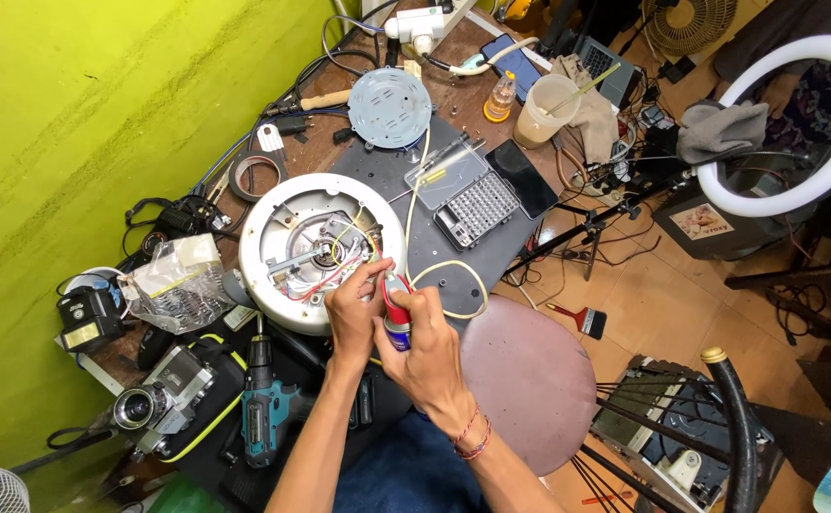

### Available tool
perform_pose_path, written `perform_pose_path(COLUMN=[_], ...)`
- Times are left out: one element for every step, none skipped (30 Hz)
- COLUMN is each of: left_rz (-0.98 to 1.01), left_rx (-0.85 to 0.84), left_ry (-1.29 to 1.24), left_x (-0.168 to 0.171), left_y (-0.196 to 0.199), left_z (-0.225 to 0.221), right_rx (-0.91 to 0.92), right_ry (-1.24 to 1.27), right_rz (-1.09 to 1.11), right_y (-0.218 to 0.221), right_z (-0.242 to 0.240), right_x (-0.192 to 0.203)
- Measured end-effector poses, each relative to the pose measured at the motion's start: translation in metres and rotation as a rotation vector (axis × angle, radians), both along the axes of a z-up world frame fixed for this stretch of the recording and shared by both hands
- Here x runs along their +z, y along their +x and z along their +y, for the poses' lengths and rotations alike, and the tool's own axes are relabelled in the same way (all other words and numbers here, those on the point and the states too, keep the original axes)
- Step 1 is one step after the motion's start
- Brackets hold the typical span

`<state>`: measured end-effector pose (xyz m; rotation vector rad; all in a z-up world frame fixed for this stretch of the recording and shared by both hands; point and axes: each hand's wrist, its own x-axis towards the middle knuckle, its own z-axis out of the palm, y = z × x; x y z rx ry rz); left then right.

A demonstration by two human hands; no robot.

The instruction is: Applying lubricant to the internal mechanical parts of a disassembled appliance using a precision spray nozzle.

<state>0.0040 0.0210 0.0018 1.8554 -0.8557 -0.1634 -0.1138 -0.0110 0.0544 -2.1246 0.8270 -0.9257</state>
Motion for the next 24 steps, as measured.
perform_pose_path(left_rz=[0.0,0.003,0.007,0.009,0.017,0.025,0.026,0.022,0.018,0.019,0.029,0.039,0.039,0.042,0.045,0.045,0.045,0.045,0.046,0.046,0.045,0.045,0.038,0.032], left_rx=[0.0,-0.001,-0.003,-0.003,-0.008,-0.012,-0.012,-0.009,-0.008,-0.009,-0.01,-0.012,-0.012,-0.009,-0.006,-0.006,-0.003,-0.001,-0.001,-0.004,-0.005,-0.005,0.001,0.007], left_ry=[-0.001,-0.007,-0.012,-0.012,-0.014,-0.017,-0.017,-0.016,-0.016,-0.017,-0.02,-0.023,-0.024,-0.023,-0.022,-0.022,-0.022,-0.022,-0.021,-0.025,-0.032,-0.033,-0.034,-0.034], left_x=[0.0015,0.003,0.0042,0.0042,0.0043,0.0044,0.0044,0.0043,0.0042,0.0041,0.0042,0.0044,0.0039,0.0033,0.0027,0.0024,0.0021,0.0018,0.001,0.0003,-0.0001,0.0,-0.0001,-0.0002], left_y=[0.0,0.0001,-0.0006,-0.0009,-0.0006,-0.0002,0.0002,0.0006,0.0009,0.0003,0.0001,0.0,-0.0001,-0.0002,-0.0005,-0.0002,-0.0002,-0.0001,-0.0001,-0.0002,0.0004,0.0005,0.0002,-0.0001], left_z=[0.0,0.0002,0.0005,0.0009,0.0012,0.0016,0.0014,0.0012,0.0007,0.0013,0.0016,0.0018,0.0023,0.0027,0.0034,0.0037,0.0036,0.0035,0.0034,0.0034,0.0024,0.0016,0.0011,0.0006], right_rx=[0.0,0.0,0.0,0.0,-0.001,-0.002,-0.001,0.001,0.003,0.003,0.004,0.006,0.006,0.006,0.005,0.005,0.006,0.007,0.007,0.008,0.011,0.011,0.016,0.02], right_ry=[-0.001,-0.004,-0.006,-0.006,-0.002,0.003,0.003,0.008,0.013,0.012,0.005,-0.001,-0.002,-0.006,-0.009,-0.009,-0.01,-0.01,-0.009,-0.011,-0.014,-0.015,-0.019,-0.023], right_rz=[0.0,0.008,0.017,0.019,0.023,0.028,0.028,0.028,0.028,0.029,0.027,0.025,0.025,0.023,0.021,0.021,0.018,0.016,0.016,0.017,0.017,0.016,0.015,0.014], right_y=[0.0001,0.0004,-0.0002,-0.0007,-0.0007,-0.0007,-0.0006,-0.0005,-0.0006,-0.0009,-0.0007,-0.0005,-0.0003,0.0,0.0002,0.0006,0.0008,0.001,0.0007,0.0004,0.0006,0.0005,0.0,-0.0006], right_z=[0.0003,0.0007,0.0013,0.0019,0.0024,0.0029,0.0031,0.0033,0.0033,0.0036,0.0037,0.0037,0.0041,0.0044,0.005,0.0053,0.0053,0.0053,0.0054,0.0056,0.0049,0.0044,0.0043,0.0042], right_x=[-0.0004,-0.0008,-0.0013,-0.0014,-0.0016,-0.0017,-0.0011,-0.0006,-0.0001,-0.0006,-0.001,-0.0013,-0.0009,-0.0007,-0.0005,-0.0019,-0.0033,-0.0047,-0.0059,-0.0071,-0.0081,-0.0075,-0.0069,-0.0064])
